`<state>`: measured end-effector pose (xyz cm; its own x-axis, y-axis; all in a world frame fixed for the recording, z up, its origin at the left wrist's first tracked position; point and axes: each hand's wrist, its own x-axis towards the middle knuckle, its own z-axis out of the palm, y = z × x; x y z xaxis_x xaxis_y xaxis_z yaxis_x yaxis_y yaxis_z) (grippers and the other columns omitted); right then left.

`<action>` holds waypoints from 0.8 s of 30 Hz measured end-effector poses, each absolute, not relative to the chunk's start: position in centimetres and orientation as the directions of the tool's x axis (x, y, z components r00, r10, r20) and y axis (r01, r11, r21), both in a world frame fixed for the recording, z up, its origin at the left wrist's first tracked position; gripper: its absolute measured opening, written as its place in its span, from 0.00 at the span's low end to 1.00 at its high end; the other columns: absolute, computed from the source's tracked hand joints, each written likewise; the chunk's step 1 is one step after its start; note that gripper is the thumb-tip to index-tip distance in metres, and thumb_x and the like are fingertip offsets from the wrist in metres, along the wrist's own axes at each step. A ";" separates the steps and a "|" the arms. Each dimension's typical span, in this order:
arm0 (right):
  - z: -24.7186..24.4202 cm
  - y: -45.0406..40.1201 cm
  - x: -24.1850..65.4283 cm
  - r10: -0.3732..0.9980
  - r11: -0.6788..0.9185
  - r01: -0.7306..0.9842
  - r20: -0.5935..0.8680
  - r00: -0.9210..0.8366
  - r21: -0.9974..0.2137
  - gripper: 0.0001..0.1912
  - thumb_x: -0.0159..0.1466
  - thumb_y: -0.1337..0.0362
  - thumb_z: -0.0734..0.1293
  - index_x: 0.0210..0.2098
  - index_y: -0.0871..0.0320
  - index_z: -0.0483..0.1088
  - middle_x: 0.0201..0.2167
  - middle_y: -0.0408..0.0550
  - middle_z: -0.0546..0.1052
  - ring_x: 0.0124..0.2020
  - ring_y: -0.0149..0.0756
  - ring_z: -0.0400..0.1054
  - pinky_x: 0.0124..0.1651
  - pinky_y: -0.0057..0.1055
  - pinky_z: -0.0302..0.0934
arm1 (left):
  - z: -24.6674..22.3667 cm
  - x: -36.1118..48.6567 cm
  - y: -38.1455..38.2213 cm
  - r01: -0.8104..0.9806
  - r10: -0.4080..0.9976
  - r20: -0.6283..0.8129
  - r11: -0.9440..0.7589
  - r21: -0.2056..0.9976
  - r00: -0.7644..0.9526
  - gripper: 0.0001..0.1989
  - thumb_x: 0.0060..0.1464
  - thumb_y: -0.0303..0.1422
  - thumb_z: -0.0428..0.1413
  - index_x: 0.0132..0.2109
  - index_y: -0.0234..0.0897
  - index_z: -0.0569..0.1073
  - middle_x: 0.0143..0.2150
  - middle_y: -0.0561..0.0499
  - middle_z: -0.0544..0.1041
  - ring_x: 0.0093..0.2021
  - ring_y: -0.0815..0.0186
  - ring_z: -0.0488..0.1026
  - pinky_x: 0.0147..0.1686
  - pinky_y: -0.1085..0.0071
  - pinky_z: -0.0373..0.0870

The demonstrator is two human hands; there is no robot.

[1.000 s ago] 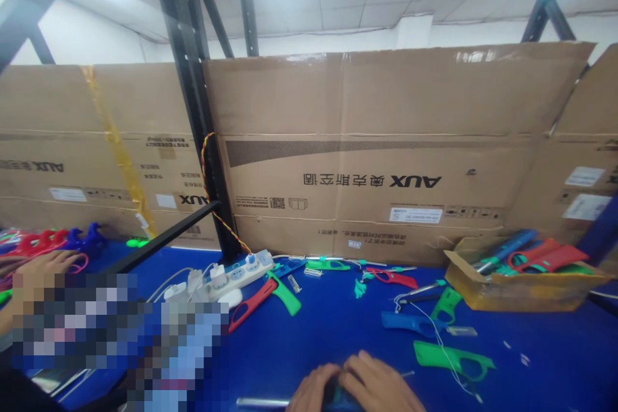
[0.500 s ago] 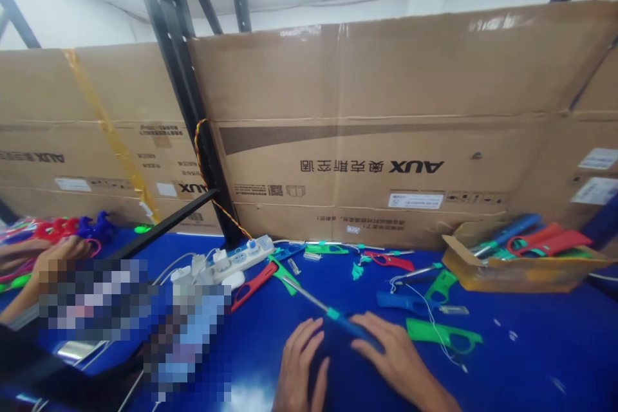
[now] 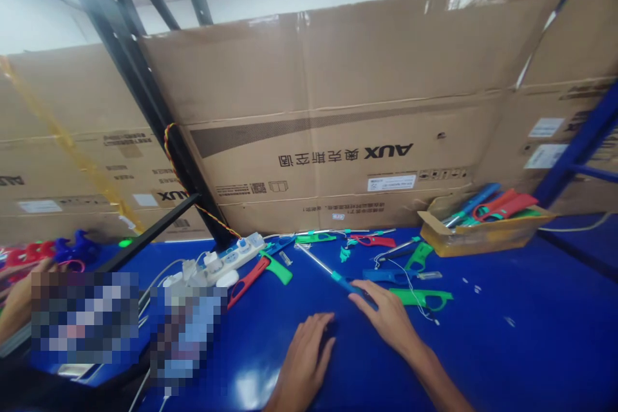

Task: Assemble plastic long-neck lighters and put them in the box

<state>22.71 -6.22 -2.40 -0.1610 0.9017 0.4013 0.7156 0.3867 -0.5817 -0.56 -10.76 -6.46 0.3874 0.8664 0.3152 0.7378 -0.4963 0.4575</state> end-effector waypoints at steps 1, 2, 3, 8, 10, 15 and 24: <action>-2.4 -6.2 22.8 0.902 0.378 0.724 0.404 -0.150 -0.577 0.18 0.71 0.49 0.60 0.46 0.51 0.76 0.44 0.46 0.82 0.43 0.40 0.78 0.43 0.31 0.70 | -6.7 -0.6 -10.7 0.736 0.864 0.321 -0.500 0.457 0.387 0.20 0.68 0.34 0.49 0.65 0.45 0.65 0.61 0.45 0.74 0.60 0.57 0.73 0.60 0.50 0.69; -2.4 -6.1 22.9 0.903 0.368 0.735 0.409 -0.135 -0.570 0.18 0.71 0.49 0.60 0.45 0.51 0.77 0.43 0.46 0.82 0.42 0.40 0.78 0.43 0.32 0.70 | -6.8 -0.6 -10.7 0.732 0.863 0.319 -0.502 0.460 0.392 0.20 0.68 0.34 0.49 0.65 0.45 0.65 0.60 0.45 0.74 0.59 0.57 0.73 0.61 0.50 0.69; -2.4 -6.1 23.0 0.903 0.355 0.744 0.412 -0.118 -0.565 0.18 0.71 0.49 0.60 0.44 0.51 0.77 0.42 0.46 0.82 0.41 0.40 0.78 0.41 0.31 0.70 | -6.8 -0.6 -10.6 0.727 0.863 0.313 -0.504 0.466 0.398 0.20 0.68 0.34 0.49 0.64 0.45 0.66 0.60 0.45 0.75 0.59 0.57 0.73 0.61 0.50 0.69; -2.1 -5.9 23.9 0.909 0.295 0.745 0.417 -0.025 -0.598 0.19 0.70 0.47 0.61 0.44 0.52 0.75 0.42 0.46 0.82 0.40 0.40 0.78 0.41 0.31 0.70 | -6.0 -0.6 -10.7 0.714 0.870 0.271 -0.494 0.496 0.413 0.20 0.68 0.33 0.49 0.65 0.44 0.65 0.60 0.45 0.75 0.60 0.58 0.72 0.62 0.50 0.68; -1.6 -5.6 24.8 0.899 0.300 0.735 0.437 -0.005 -0.608 0.19 0.69 0.48 0.61 0.48 0.52 0.74 0.47 0.48 0.81 0.45 0.42 0.78 0.46 0.33 0.71 | -5.5 -0.6 -10.8 0.713 0.875 0.243 -0.482 0.509 0.418 0.20 0.68 0.34 0.49 0.65 0.45 0.65 0.60 0.45 0.75 0.60 0.58 0.72 0.62 0.51 0.68; 0.4 -4.0 32.1 0.872 0.251 0.852 0.489 0.007 -0.460 0.23 0.71 0.47 0.57 0.52 0.54 0.75 0.49 0.53 0.81 0.48 0.47 0.77 0.47 0.39 0.70 | -4.9 -0.6 -10.8 0.698 0.886 0.231 -0.460 0.549 0.402 0.20 0.68 0.34 0.50 0.65 0.45 0.65 0.58 0.46 0.76 0.58 0.59 0.73 0.62 0.52 0.68; 11.4 0.7 51.9 0.921 -0.060 0.996 0.381 0.079 -0.063 0.14 0.69 0.70 0.63 0.37 0.58 0.83 0.40 0.60 0.83 0.34 0.38 0.76 0.39 0.37 0.57 | -4.7 -0.2 -10.7 0.657 0.871 0.271 -0.488 0.575 0.409 0.19 0.68 0.32 0.50 0.64 0.43 0.65 0.56 0.45 0.76 0.55 0.58 0.74 0.57 0.55 0.71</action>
<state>51.87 0.69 11.40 0.0793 0.9212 0.3808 0.9962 -0.0597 -0.0631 -0.23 -10.74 -4.66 0.4089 0.8713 0.2715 0.6567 -0.4875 0.5754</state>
